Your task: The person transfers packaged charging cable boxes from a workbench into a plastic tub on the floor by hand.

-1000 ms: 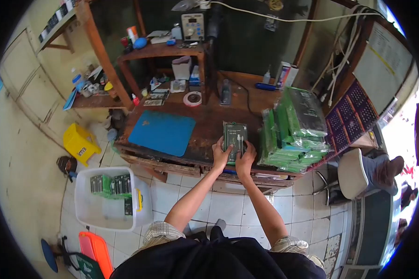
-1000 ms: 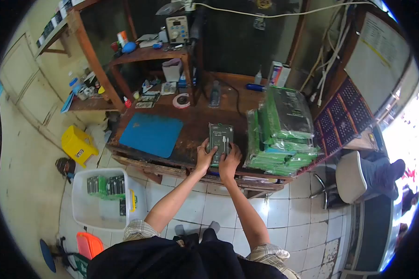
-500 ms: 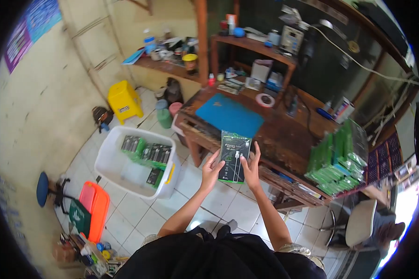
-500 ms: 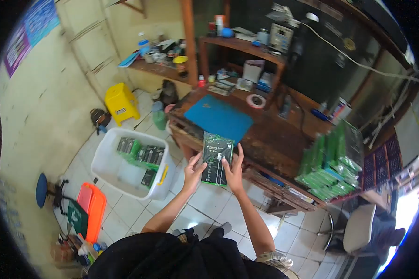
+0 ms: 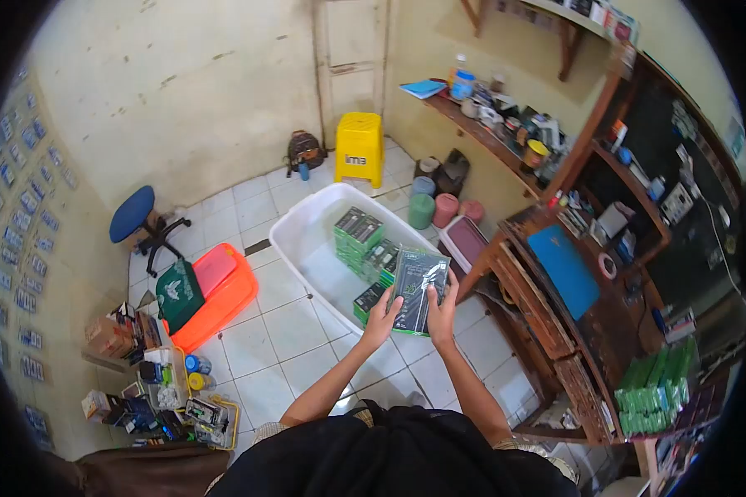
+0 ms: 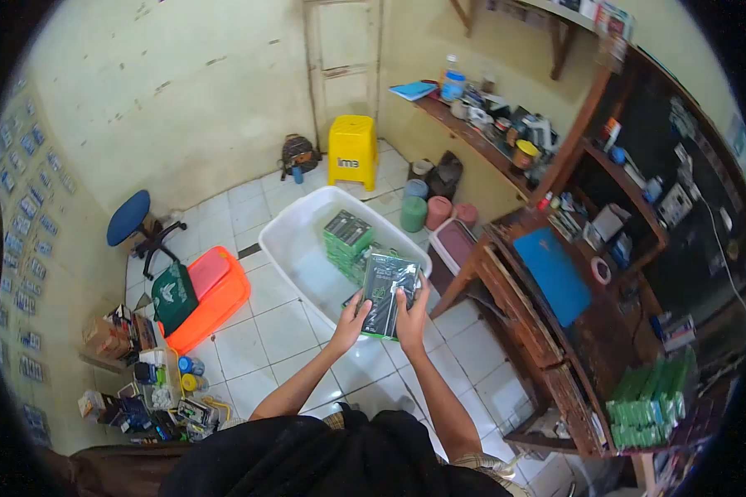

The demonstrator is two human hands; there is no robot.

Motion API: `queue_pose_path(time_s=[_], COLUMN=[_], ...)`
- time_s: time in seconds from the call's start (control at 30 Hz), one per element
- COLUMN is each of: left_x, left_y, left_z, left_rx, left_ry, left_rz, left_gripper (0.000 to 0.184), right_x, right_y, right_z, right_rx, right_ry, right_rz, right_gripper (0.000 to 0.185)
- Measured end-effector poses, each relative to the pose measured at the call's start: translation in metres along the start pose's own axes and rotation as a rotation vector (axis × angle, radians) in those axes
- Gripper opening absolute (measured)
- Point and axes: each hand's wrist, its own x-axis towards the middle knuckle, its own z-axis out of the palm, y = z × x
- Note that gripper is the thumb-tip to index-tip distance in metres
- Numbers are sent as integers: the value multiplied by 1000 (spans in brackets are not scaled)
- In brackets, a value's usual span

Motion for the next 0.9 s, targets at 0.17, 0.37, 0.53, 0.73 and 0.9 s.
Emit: queue_pose_path(time_s=[0.17, 0.37, 0.53, 0.73, 0.9], left_x=[11, 54, 119, 190, 244], left_y=[-8, -27, -51, -45, -53], left_z=[-59, -114, -166, -230, -276], left_rx=[-39, 122, 220, 398, 346], left_ry=[82, 178, 168, 319, 293], left_rz=[-20, 6, -47, -50, -185], left_gripper=[40, 34, 33, 38, 39], right_x=[15, 50, 91, 127, 159], right_y=[12, 46, 111, 135, 159], right_z=[69, 132, 186, 242, 281], right_rx=[23, 93, 109, 112, 174], right_ry=[-63, -124, -139, -320, -429], right_rz=[61, 187, 270, 423, 439], right_gripper=[45, 45, 45, 44, 53])
